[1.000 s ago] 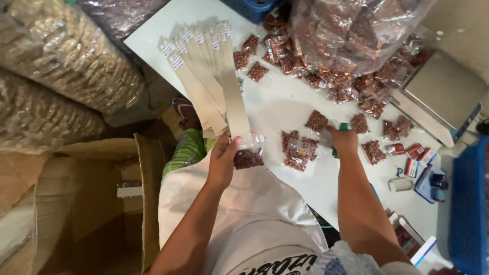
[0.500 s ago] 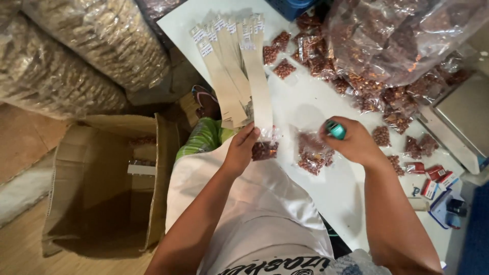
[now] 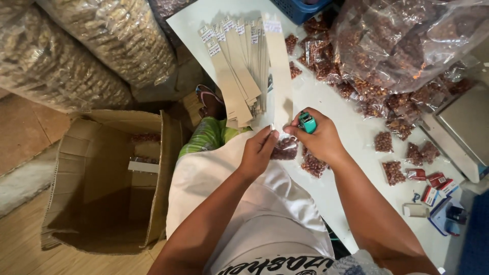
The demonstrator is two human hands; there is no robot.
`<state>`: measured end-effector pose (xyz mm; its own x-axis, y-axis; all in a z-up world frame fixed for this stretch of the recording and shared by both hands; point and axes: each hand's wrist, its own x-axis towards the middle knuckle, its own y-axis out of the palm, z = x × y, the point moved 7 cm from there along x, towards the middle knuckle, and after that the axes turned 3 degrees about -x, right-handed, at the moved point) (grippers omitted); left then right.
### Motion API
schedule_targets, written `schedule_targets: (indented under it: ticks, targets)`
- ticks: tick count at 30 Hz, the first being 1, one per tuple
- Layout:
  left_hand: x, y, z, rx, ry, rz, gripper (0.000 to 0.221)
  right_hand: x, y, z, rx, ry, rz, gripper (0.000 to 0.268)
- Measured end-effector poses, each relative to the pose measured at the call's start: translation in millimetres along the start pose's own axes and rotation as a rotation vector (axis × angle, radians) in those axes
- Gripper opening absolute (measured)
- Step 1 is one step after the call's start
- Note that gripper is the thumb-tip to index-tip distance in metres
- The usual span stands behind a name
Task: Attaching small plastic bags of nuts to long display strips using a stapler.
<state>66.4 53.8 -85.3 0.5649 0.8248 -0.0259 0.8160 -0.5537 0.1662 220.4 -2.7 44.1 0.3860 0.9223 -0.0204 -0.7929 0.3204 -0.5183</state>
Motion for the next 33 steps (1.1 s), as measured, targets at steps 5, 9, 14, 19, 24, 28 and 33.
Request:
schedule_targets:
  ticks: [5, 9, 14, 19, 24, 28, 33]
  targets:
    - [0, -3, -7, 0.11, 0.03, -0.027, 0.036, 17, -6, 2, 0.05, -0.013, 0.024, 0.014]
    - [-13, 3, -79, 0.243, 0.107, -0.059, 0.04, 26, -13, -12, 0.806, 0.322, -0.493, 0.015]
    - [-17, 8, -89, 0.343, 0.203, -0.068, 0.044, 23, 10, 16, 0.908, 0.437, -0.538, 0.038]
    - [-26, 16, -113, 0.427, 0.303, -0.099, 0.045, 17, 24, 29, 0.873, 0.483, -0.594, 0.044]
    - [-30, 20, -87, 0.512, 0.239, -0.052, 0.051, 10, 29, 8, 0.994, 0.521, -0.721, 0.036]
    - [-40, 14, -57, 0.286, -0.057, -0.114, 0.039, -7, 19, 13, 0.943, 0.626, -0.579, 0.03]
    - [-48, -16, -83, -0.037, -0.298, -0.244, 0.023, -53, -63, -207, 0.355, 0.744, -0.452, 0.028]
